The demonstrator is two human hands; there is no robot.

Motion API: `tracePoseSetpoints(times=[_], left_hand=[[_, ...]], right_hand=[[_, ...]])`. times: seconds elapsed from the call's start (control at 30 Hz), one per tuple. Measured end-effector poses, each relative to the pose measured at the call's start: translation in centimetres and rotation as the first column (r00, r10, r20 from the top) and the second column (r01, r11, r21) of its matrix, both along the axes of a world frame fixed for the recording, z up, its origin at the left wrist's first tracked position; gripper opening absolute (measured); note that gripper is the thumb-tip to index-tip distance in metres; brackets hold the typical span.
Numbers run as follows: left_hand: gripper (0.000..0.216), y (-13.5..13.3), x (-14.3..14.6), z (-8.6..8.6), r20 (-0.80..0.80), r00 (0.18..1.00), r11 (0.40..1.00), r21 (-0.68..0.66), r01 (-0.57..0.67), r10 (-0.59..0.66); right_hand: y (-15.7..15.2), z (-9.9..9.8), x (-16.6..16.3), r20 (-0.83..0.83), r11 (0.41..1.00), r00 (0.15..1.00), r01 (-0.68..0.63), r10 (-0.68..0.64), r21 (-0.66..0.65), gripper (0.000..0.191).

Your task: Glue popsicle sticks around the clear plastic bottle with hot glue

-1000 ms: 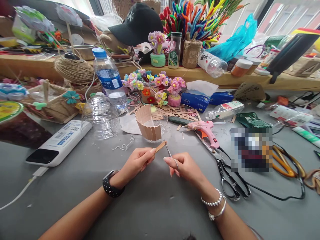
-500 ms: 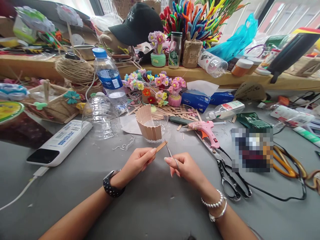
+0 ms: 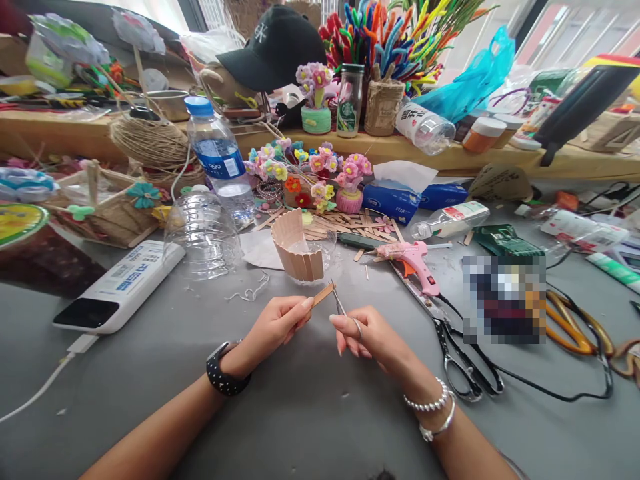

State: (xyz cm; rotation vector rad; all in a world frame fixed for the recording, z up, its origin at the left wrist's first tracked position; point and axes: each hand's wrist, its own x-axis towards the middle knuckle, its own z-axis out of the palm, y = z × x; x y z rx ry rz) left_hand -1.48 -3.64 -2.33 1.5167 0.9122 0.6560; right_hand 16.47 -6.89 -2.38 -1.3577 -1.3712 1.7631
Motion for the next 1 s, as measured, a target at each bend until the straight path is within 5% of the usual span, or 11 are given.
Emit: tracePoseSetpoints(times=[0.47,1.0], left_hand=[[0.043,-0.07,0.03,-0.14,-0.011,1.000,0.999,0.034,-0.003,0.003],[0.044,0.00,0.00,-0.12,0.005,0.999,0.999,-0.008,-0.035,0.035]], right_hand=[[-0.10,0.14,0.13,-0.185,0.992,0.983,-0.044,0.021,-0.120,0.037],[-0.10,-0.04,-0.49,-0.008,0.996,0.996,0.085,-0.085,0.005,0.046]])
